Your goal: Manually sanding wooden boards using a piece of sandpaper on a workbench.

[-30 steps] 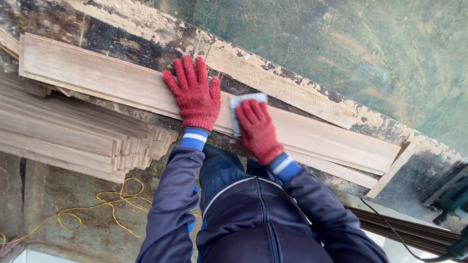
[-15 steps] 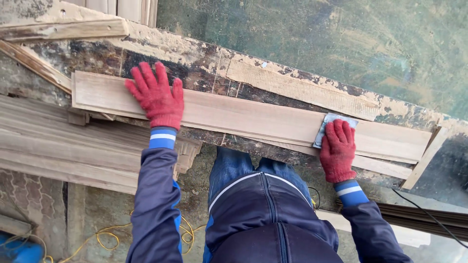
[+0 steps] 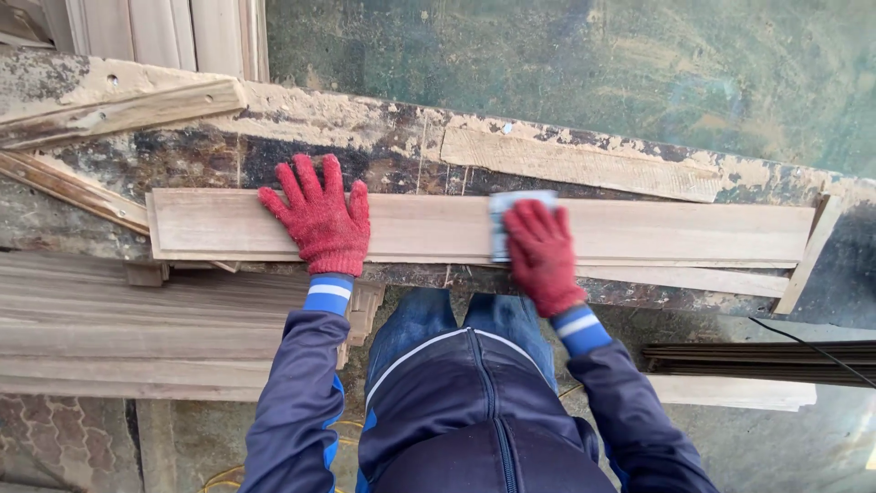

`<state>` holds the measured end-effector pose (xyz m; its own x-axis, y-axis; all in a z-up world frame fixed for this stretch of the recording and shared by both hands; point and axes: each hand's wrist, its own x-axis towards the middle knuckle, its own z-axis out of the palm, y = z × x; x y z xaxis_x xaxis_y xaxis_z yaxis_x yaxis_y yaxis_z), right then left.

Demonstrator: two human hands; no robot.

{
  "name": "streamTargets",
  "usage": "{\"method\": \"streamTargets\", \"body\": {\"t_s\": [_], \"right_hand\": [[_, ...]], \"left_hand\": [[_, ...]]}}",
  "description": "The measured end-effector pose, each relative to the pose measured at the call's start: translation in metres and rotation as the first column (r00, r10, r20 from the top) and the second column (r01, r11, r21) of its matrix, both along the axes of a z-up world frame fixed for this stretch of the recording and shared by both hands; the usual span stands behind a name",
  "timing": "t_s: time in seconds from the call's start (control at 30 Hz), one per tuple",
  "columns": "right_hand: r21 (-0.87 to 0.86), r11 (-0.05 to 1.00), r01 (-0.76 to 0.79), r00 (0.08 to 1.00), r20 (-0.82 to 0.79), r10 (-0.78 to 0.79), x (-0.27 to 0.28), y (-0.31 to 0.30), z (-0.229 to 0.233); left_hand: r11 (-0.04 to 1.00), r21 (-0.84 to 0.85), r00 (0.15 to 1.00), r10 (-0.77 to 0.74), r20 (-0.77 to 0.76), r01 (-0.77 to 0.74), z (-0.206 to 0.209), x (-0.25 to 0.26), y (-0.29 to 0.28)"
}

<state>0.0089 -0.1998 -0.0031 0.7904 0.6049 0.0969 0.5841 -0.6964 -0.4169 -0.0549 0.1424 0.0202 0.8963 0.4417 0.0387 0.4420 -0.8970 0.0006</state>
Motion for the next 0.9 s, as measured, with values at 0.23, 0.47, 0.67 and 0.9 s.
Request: {"method": "streamTargets", "body": {"t_s": [0.23,0.47,0.67,0.9], "right_hand": [[-0.018,0.876,0.482,0.875,0.046,-0.481,-0.013,-0.032,-0.045],[0.004,1.0,-0.008,0.999,0.046,0.008,-0.025,0.087,-0.023],[-0.165,0.946,0.279,0.96,0.066,-0.272,0.003,-0.103,-0.021],[0.001,0.993,0.116,0.993,0.025,-0.116,-0.031,0.013,-0.011]], "left_hand": [[0.999,0.032,1.0,0.002,0.031,-0.003,0.007,0.001,-0.003],[1.0,0.024,0.999,-0.011,0.034,0.01,0.002,0.0,0.0],[1.0,0.019,0.999,-0.012,0.03,0.011,0.008,-0.002,-0.005],[0.996,-0.013,0.984,0.082,-0.156,-0.086,0.018,0.004,-0.009]]}}
